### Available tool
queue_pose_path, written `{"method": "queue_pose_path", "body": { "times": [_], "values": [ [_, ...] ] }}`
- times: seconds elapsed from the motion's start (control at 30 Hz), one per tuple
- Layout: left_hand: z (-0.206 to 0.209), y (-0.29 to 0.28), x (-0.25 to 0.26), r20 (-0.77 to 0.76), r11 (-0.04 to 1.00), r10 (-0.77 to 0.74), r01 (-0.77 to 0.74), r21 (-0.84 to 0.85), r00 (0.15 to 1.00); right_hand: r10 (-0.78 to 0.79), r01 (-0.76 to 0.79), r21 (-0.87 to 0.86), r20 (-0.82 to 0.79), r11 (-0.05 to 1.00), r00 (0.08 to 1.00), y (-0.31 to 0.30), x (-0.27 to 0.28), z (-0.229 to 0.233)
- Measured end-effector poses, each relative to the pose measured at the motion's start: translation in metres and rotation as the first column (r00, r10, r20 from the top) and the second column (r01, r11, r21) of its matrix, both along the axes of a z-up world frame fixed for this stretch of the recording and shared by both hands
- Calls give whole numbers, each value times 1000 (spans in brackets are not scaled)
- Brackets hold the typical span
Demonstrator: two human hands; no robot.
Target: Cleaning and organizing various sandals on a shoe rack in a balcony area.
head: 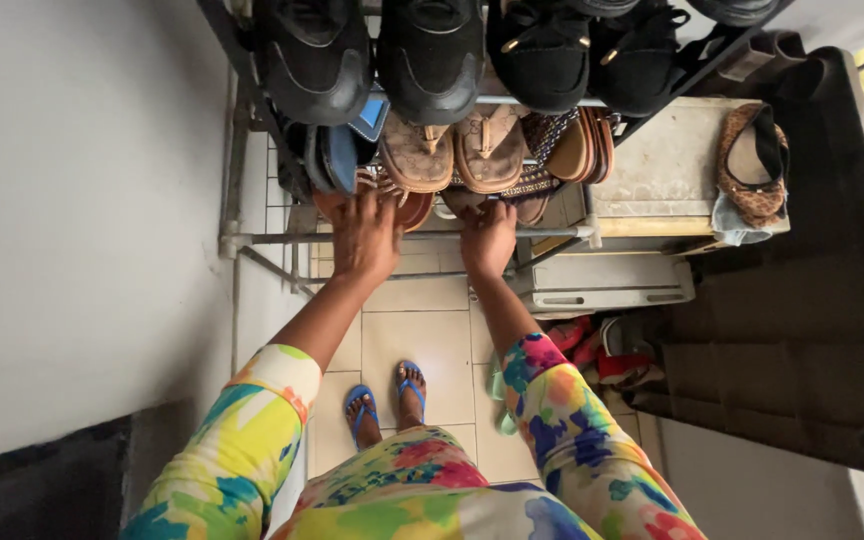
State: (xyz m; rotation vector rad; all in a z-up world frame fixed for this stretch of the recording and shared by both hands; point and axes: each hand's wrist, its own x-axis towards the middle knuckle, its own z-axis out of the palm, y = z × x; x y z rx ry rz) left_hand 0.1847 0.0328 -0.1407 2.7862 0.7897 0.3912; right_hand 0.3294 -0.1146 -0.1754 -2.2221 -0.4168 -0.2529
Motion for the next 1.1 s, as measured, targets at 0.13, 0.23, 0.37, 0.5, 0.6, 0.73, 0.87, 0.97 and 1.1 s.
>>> {"method": "queue_pose_path", "body": {
  "times": [0.13, 0.23, 0.37, 0.5, 0.6, 0.73, 0.87, 0.97, 1.1],
  "values": [
    [8, -10, 9, 181, 987, -158, 156, 23, 971, -16, 44, -184, 154, 982, 988, -7, 12, -9],
    [5, -11, 21, 136, 992, -130, 128, 22, 982, 214, -136, -276, 277, 952, 937, -8, 22, -9],
    [7, -9, 34, 34, 991, -135, 135, -5, 990, 70, -102, -259, -130, 960, 989, 5, 25, 11],
    [4, -6, 43, -49, 986, -163, 164, 29, 985, 3, -55, -253, -202, 966, 979, 13, 32, 4],
    [16, -7, 45, -137, 990, -117, 106, -89, 984, -31, -52, -256, -312, 965, 950, 21, 23, 46],
    [10, 2, 49, -65, 988, -148, 144, -60, 987, 79, -142, -345, -188, 928, 979, 22, 32, 27],
    [28, 7, 49, -99, 987, -128, 117, -109, 987, 53, -90, -289, -136, 953, 989, 20, 28, 35],
    [39, 5, 46, -98, 989, -112, 102, -103, 989, 96, -101, -244, -33, 965, 995, 7, 27, 32],
    [44, 0, 47, -111, 990, -107, 95, -107, 988, 112, -108, -252, 3, 962, 994, -1, 33, 25]
  ]
}}
